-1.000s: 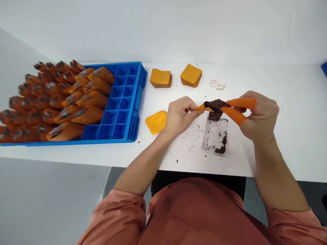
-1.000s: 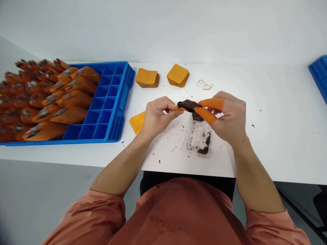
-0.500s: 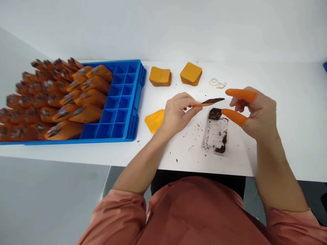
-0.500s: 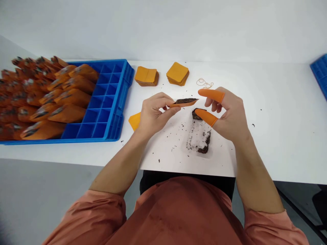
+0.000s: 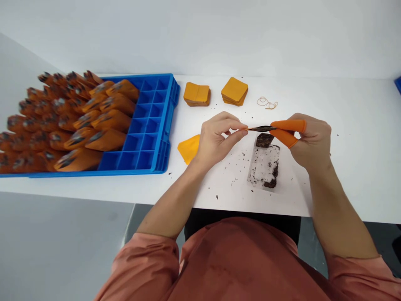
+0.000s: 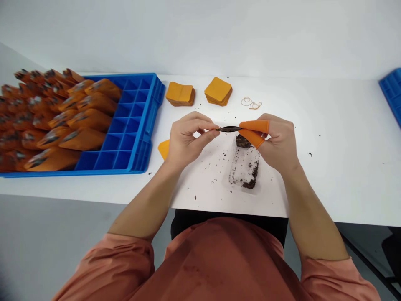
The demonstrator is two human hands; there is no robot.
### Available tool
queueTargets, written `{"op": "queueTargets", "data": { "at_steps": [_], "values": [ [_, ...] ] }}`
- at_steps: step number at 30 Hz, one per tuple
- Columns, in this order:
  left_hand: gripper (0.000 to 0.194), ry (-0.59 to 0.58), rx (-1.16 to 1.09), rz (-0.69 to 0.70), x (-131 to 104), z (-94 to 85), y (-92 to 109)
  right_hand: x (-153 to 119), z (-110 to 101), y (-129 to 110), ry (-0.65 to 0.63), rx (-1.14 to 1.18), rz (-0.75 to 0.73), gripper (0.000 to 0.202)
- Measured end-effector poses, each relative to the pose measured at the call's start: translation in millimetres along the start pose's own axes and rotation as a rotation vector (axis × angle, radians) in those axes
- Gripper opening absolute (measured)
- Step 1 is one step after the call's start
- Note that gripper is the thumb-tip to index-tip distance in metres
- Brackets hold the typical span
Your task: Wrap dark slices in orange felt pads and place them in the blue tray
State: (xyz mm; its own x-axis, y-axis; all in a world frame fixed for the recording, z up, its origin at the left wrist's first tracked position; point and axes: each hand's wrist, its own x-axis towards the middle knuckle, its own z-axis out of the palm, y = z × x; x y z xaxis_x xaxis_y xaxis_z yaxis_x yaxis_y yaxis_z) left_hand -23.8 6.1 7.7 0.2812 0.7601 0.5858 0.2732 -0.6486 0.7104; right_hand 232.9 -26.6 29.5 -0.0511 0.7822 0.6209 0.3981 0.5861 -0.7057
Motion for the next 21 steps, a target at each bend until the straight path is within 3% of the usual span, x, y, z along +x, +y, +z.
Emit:
{"op": "queueTargets", "data": {
  "at_steps": [4, 11, 21],
  "values": [
    [0.011, -0.017, 0.082, 0.02, -1, -1.3, -1, 1, -1, 2, 0.003, -0.104, -0.048, 0.008],
    [0.027, 0.012, 0.106, 0.104, 0, -2.6, 5, -1, 1, 5, 0.026, -0.139, -0.099, 0.01],
    [0.024, -0.02, 0.033, 0.013, -1, -0.5, 13, -7, 7, 8, -0.01, -0.245, -0.154, 0.011]
  ]
}}
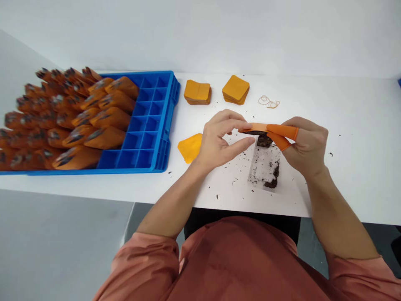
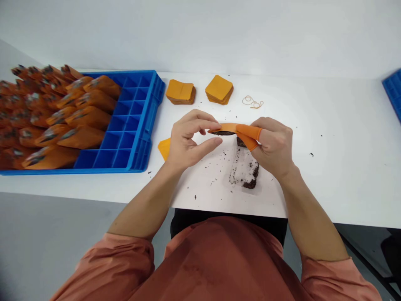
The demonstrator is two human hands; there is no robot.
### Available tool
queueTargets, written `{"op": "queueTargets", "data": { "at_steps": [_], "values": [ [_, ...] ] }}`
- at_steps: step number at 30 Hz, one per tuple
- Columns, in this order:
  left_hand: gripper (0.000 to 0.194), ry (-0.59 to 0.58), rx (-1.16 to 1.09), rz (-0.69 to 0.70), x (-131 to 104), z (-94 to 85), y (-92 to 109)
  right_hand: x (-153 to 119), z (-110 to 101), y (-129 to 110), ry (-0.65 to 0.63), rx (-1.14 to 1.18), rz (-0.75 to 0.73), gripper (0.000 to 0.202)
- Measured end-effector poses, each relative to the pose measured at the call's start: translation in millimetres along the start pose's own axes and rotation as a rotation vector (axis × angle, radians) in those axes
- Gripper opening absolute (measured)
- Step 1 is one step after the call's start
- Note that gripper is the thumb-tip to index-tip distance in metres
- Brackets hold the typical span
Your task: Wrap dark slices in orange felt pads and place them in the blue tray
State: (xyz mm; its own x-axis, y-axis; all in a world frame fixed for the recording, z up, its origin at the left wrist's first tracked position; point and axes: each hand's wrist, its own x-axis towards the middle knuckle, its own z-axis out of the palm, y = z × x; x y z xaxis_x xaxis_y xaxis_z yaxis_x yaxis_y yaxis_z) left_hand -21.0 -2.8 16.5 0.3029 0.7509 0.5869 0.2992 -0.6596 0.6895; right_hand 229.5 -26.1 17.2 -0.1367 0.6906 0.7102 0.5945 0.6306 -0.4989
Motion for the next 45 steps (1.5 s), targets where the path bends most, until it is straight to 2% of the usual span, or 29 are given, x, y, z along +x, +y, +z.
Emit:
{"op": "queueTargets", "data": {
  "at_steps": [6, 11, 15, 18, 21, 27, 30, 34, 37, 39, 45],
  "values": [
    [0.019, -0.036, -0.083, -0.121, -1, 1.7, 0, -1, 1, -2, 0.016, 0.017, -0.041, 0.013],
    [0.014, -0.042, -0.258, -0.225, -3, 6.6, -1, 0, 1, -4, -0.009, 0.021, -0.024, 0.013],
    [0.016, -0.042, -0.313, -0.245, -3, 6.1, -3, -1, 3, -3, 0.003, -0.023, -0.018, 0.014],
    [0.018, -0.044, -0.264, -0.185, -2, 2.6, -4, -2, 4, -2, 0.029, 0.004, -0.033, 0.012],
    [0.014, -0.018, -0.126, -0.067, -1, -0.4, -5, -2, 4, -4, 0.043, 0.052, -0.054, 0.013],
    [0.022, 0.007, 0.061, 0.144, -1, -2.1, -5, 0, -4, -7, -0.062, -0.026, -0.008, 0.014],
    [0.022, 0.028, 0.128, 0.185, -1, -2.2, -5, 0, -4, -7, -0.082, 0.012, -0.011, 0.013],
    [0.021, 0.037, 0.187, 0.237, -3, 0.6, -4, -1, -1, -8, -0.144, 0.041, 0.009, 0.025],
    [0.016, 0.025, 0.195, 0.297, -2, 4.0, -5, -1, 0, -11, -0.125, 0.063, -0.005, 0.012],
    [0.012, 0.029, 0.186, 0.339, -2, 5.1, -5, 0, 0, -12, -0.114, 0.065, -0.01, 0.012],
    [0.015, -0.004, 0.252, 0.31, -2, 4.0, -5, 0, 1, -13, -0.117, 0.024, -0.018, 0.013]
  ]
}}
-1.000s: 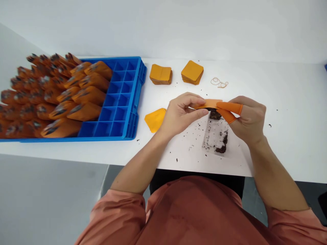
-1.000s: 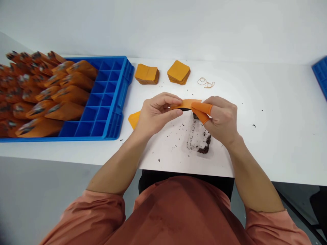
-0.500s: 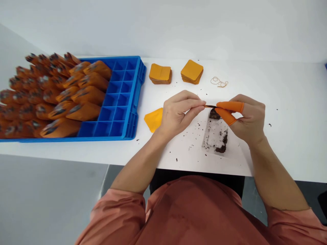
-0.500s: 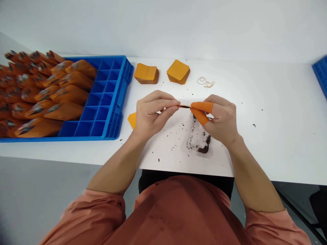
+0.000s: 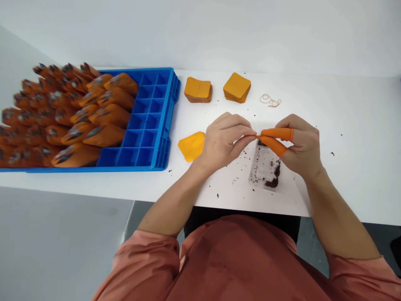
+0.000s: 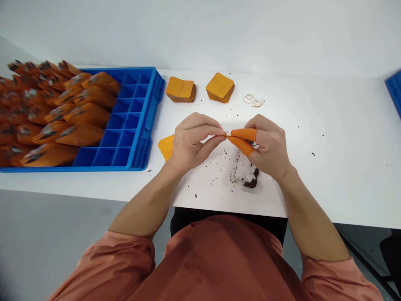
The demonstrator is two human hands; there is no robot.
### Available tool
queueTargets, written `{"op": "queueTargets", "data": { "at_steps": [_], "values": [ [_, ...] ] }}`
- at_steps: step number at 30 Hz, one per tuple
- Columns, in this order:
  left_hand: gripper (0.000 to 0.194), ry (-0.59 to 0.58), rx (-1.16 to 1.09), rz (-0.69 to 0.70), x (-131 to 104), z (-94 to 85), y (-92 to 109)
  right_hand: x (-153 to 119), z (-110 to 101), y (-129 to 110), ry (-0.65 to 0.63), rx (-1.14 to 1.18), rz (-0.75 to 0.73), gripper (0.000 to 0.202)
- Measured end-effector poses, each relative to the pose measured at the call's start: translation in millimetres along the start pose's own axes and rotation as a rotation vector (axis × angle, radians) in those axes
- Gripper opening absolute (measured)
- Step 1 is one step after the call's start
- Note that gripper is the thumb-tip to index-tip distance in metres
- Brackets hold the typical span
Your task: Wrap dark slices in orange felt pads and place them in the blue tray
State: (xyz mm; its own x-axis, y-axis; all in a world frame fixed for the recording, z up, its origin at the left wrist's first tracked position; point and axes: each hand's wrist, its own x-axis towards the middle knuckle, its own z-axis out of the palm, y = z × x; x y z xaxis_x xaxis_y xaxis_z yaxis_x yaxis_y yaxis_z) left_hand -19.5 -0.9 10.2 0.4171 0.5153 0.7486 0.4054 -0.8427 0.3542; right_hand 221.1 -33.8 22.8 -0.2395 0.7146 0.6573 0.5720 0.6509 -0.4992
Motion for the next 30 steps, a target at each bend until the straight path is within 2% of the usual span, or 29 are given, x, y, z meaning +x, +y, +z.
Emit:
{"op": "queueTargets", "data": {
  "at_steps": [6, 8, 9, 11, 13, 16, 18, 19, 20, 22, 26, 30],
  "values": [
    [0.024, -0.051, 0.028, -0.068, 0, 0.2, 1, 2, -5, 4, 0.063, 0.028, 0.01, 0.014],
    [0.027, -0.031, 0.067, -0.11, -1, -14.4, -2, 3, -6, 11, 0.118, 0.053, -0.002, 0.014],
    [0.028, -0.014, 0.1, -0.131, -3, -28.0, -3, 4, -6, 14, 0.149, 0.07, 0.003, 0.013],
    [0.028, 0.019, 0.195, -0.169, -12, -68.9, -8, 4, -5, 20, 0.19, 0.101, 0.036, 0.012],
    [0.028, 0.057, 0.332, -0.225, -26, -124.6, -15, 3, -4, 25, 0.197, 0.106, 0.07, 0.012],
    [0.028, 0.091, 0.584, -0.407, -56, -212.8, -34, 2, -1, 30, 0.2, 0.092, 0.059, 0.011],
    [0.031, 0.055, 0.741, -0.544, -75, -255.8, -46, 2, 0, 32, 0.209, 0.093, 0.051, 0.012],
    [0.031, 0.023, 0.794, -0.604, -83, -269.3, -51, 2, 1, 34, 0.215, 0.095, 0.054, 0.012],
    [0.031, -0.005, 0.831, -0.651, -89, -277.1, -55, 2, 1, 35, 0.221, 0.095, 0.062, 0.013],
    [0.027, -0.074, 0.889, -0.747, -99, -278.7, -60, 1, 1, 39, 0.23, 0.089, 0.099, 0.014],
    [0.022, -0.165, 0.955, -0.908, -103, -257.8, -61, 1, 0, 45, 0.237, 0.068, 0.215, 0.015],
    [0.026, -0.128, 0.941, -0.985, -102, -246.3, -63, 1, 0, 48, 0.258, 0.049, 0.26, 0.013]
  ]
}}
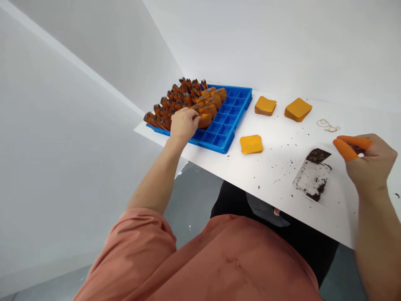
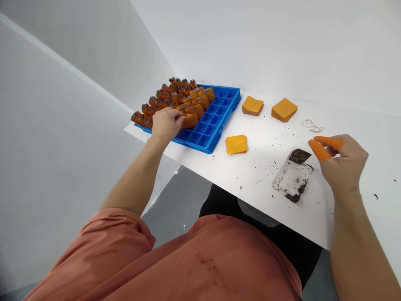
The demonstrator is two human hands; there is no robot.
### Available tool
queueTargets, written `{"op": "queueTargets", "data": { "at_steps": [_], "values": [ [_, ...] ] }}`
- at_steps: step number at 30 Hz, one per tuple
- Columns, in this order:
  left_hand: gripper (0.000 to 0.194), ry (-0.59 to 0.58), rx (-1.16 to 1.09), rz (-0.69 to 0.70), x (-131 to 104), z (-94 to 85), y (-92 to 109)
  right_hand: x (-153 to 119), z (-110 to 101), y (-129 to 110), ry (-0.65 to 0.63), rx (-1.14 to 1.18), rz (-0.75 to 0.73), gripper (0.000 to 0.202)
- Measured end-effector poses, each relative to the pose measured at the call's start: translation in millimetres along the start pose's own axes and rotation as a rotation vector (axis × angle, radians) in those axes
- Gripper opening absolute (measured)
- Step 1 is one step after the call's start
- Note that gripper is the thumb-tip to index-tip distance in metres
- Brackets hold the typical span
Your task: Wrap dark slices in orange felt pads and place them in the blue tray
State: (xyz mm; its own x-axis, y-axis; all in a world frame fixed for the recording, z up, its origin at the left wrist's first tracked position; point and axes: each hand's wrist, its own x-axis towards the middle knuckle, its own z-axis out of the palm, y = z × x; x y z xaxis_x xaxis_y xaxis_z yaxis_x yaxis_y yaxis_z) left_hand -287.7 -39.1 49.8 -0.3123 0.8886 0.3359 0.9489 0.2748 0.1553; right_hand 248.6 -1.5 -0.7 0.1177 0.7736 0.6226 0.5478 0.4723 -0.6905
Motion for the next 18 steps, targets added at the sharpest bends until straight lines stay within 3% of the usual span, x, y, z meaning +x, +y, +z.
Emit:
{"op": "queueTargets", "data": {
  "at_steps": [6, 13, 18],
  "values": [
    [0.024, 0.02, -0.036, -0.09, 2.9, 5.0, -1.9, 0.6, -0.9, -2.3, -0.028, -0.02, -0.037, 0.012],
    [0.027, 0.004, -0.037, -0.104, 6.0, 8.6, -2.4, 1.8, -1.8, -2.7, -0.036, -0.037, -0.068, 0.014],
    [0.031, -0.066, 0.047, -0.055, -0.2, 0.3, 0.6, 2.3, -1.7, -1.5, -0.044, -0.051, -0.055, 0.014]
  ]
}}
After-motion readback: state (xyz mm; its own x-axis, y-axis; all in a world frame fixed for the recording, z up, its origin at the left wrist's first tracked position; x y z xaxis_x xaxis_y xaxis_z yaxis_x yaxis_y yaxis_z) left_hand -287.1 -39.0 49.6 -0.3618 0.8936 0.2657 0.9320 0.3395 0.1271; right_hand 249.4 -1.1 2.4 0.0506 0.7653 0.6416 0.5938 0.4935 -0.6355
